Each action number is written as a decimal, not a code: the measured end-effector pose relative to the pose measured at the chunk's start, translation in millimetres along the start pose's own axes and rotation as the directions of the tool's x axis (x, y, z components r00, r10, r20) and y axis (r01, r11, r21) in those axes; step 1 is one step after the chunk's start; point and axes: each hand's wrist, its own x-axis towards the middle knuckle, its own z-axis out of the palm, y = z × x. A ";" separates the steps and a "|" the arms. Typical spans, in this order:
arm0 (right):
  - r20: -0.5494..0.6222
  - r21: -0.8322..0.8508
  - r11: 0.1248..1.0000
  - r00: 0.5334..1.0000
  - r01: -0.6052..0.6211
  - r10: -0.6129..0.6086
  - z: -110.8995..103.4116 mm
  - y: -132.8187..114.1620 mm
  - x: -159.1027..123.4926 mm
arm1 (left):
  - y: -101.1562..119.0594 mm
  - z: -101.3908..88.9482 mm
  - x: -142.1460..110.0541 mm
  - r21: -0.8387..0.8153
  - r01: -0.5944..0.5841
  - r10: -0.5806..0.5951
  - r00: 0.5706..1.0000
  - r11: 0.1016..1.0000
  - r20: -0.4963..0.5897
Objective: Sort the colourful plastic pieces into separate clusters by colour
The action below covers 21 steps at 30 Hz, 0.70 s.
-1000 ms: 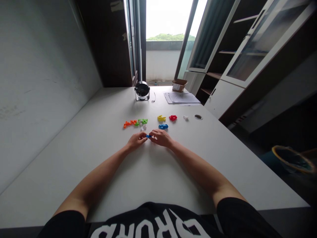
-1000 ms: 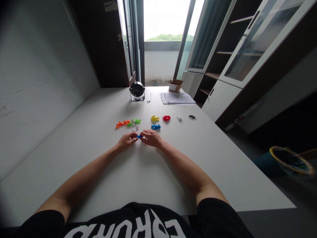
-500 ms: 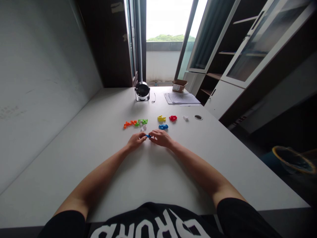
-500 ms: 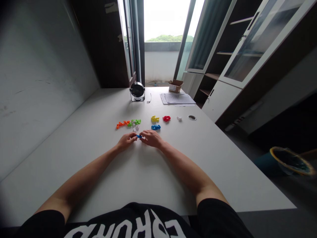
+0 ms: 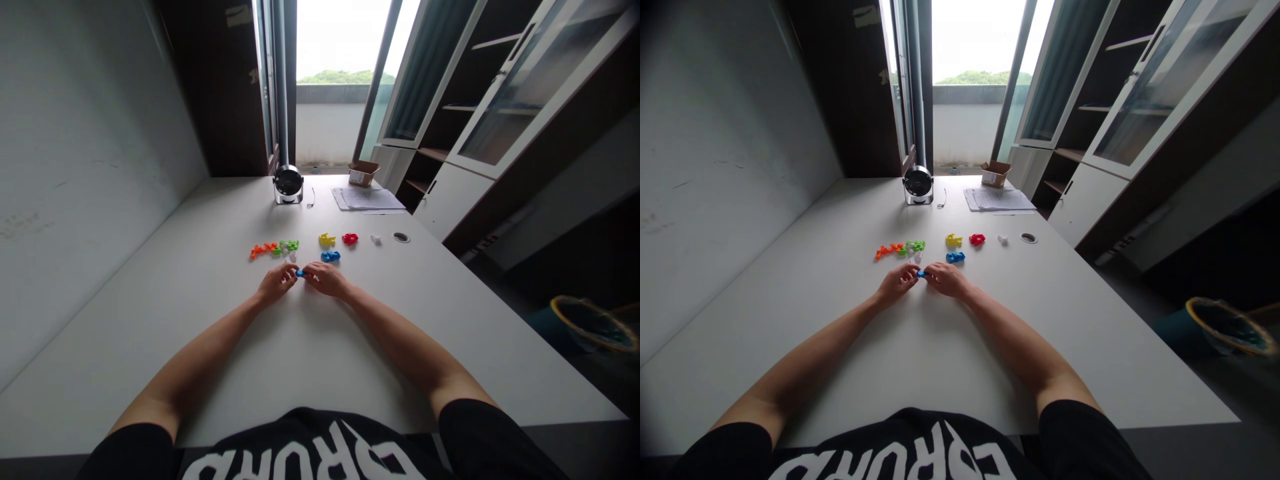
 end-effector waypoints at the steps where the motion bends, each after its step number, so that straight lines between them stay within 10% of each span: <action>1: 0.005 0.002 1.000 1.000 0.001 -0.001 0.1 -0.1 0.2 | 1.6 -0.3 -0.4 0.024 -0.015 0.015 1.000 1.000 -0.006; 21: -0.024 0.072 0.997 0.999 -0.036 0.038 1.9 1.2 -0.1 | 8.8 -5.4 -0.8 0.229 0.004 0.001 1.000 0.973 -0.021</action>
